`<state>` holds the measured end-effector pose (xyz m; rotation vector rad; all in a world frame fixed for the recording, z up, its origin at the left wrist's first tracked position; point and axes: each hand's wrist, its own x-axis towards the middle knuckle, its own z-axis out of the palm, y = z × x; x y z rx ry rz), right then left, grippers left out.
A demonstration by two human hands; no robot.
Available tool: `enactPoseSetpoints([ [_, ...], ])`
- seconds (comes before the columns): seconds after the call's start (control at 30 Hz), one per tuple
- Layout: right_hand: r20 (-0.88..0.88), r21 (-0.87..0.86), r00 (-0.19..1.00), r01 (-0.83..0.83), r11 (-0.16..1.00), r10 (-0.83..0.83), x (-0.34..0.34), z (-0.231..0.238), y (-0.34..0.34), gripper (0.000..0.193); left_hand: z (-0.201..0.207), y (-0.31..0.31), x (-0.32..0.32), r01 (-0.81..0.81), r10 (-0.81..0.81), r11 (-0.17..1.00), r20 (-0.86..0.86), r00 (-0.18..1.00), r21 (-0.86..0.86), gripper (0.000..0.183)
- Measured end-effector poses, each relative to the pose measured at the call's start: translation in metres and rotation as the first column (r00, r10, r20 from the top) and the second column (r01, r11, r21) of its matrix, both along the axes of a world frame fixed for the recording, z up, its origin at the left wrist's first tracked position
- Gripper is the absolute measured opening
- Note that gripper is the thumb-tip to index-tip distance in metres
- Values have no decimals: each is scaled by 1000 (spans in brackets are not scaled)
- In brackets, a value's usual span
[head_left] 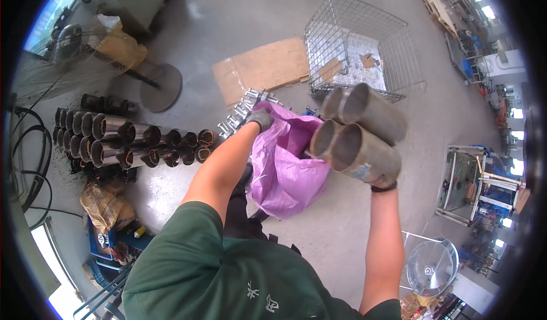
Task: The person picks up metal pipes from the floor and places them into a purple bag.
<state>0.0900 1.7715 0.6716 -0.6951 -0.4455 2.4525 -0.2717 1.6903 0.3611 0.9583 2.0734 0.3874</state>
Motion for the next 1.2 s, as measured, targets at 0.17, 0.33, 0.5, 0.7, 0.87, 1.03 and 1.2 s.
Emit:
enactPoseSetpoints([
  [0.17,179,50,981,73,996,-81,-38,-114,32,48,16,42,-14,158,-113,975,266,957,-154,48],
  [0.33,205,-120,979,6,993,19,-69,-173,48,48,36,19,-47,386,-309,895,313,898,-224,40],
  [0.5,310,-22,950,-22,1000,28,-56,-230,42,51,106,-57,-35,457,-483,875,323,814,158,35],
  [0.7,486,-446,779,-169,879,396,-89,-197,1,44,157,-139,-25,285,-332,933,218,918,222,28],
  [0.87,599,-607,250,-479,634,761,-61,-173,-44,46,173,-153,-9,110,-166,950,174,971,293,22],
  [1.03,573,-595,113,-624,507,812,-63,-156,-79,80,195,-161,8,159,-303,868,248,920,470,12],
  [1.2,756,-395,110,-710,583,646,-7,-232,-95,71,254,-171,13,403,-607,673,152,780,620,9],
])
